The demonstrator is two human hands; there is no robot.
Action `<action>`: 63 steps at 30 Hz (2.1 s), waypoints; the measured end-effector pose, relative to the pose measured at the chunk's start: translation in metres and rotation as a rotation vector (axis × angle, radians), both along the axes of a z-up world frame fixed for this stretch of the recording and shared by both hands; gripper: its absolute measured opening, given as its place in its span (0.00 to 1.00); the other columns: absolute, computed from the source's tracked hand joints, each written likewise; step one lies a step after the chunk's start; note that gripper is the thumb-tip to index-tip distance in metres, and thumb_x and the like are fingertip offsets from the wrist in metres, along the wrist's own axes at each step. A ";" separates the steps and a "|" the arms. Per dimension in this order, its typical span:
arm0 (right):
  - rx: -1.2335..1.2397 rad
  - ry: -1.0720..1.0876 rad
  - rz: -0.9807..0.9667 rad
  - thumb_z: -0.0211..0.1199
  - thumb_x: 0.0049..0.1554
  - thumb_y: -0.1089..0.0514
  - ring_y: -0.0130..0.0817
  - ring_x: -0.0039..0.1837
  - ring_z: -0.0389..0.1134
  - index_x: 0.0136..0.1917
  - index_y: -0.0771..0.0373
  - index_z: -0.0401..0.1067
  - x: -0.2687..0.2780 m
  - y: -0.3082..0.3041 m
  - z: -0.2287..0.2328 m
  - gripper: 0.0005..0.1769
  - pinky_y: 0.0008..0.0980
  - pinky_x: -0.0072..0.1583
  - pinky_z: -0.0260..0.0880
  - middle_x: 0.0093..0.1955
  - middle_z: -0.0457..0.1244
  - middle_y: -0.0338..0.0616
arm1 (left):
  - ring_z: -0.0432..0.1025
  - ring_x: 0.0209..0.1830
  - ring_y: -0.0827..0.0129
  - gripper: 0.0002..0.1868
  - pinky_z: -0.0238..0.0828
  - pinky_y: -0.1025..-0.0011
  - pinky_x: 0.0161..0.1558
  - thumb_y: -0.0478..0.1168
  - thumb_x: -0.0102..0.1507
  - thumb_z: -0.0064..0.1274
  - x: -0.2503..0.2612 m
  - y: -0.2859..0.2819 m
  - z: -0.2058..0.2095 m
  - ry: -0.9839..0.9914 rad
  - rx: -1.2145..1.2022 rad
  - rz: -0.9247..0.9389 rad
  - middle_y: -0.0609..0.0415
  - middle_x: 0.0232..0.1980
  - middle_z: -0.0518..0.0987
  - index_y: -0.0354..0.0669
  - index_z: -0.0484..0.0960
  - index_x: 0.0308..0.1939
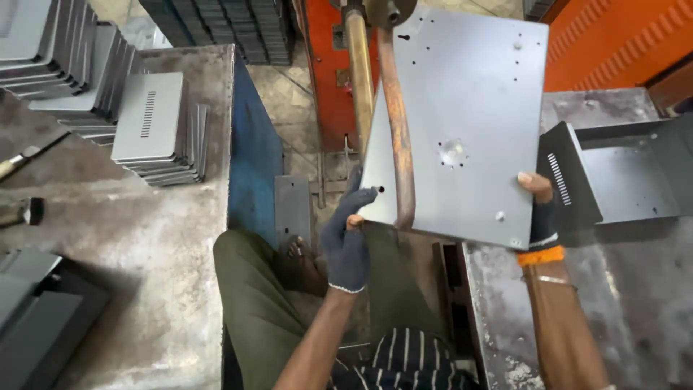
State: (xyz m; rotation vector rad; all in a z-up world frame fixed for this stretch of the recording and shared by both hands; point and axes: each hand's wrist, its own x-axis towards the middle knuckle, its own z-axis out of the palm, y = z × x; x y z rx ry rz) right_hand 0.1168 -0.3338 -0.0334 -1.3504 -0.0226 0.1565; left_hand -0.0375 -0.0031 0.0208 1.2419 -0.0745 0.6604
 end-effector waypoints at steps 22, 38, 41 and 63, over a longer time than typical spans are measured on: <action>0.206 0.149 0.395 0.62 0.46 0.52 0.42 0.59 0.71 0.75 0.69 0.61 0.042 0.045 0.101 0.44 0.37 0.59 0.73 0.63 0.67 0.55 | 0.58 0.83 0.58 0.32 0.59 0.64 0.78 0.21 0.61 0.55 -0.006 -0.018 -0.006 0.051 0.258 0.031 0.41 0.79 0.67 0.36 0.74 0.70; 0.409 0.112 0.192 0.60 0.58 0.48 0.40 0.49 0.70 0.58 0.70 0.71 0.023 0.062 0.022 0.24 0.37 0.52 0.72 0.51 0.67 0.50 | 0.70 0.67 0.61 0.35 0.67 0.64 0.67 0.31 0.61 0.59 0.003 0.040 -0.054 0.205 -0.076 -0.098 0.45 0.69 0.74 0.33 0.67 0.72; 0.451 0.105 0.145 0.61 0.60 0.50 0.38 0.50 0.70 0.56 0.70 0.69 0.024 0.059 -0.006 0.20 0.37 0.54 0.72 0.50 0.66 0.48 | 0.70 0.65 0.63 0.31 0.68 0.65 0.66 0.36 0.64 0.59 0.003 0.052 -0.060 0.210 -0.014 -0.061 0.48 0.67 0.75 0.33 0.70 0.71; 0.470 0.103 0.088 0.61 0.55 0.53 0.35 0.47 0.70 0.58 0.74 0.72 0.009 0.151 -0.008 0.24 0.33 0.50 0.73 0.49 0.68 0.49 | 0.69 0.50 0.70 0.25 0.65 0.70 0.49 0.38 0.67 0.57 0.001 0.122 -0.053 0.258 0.040 0.117 0.53 0.56 0.80 0.32 0.76 0.66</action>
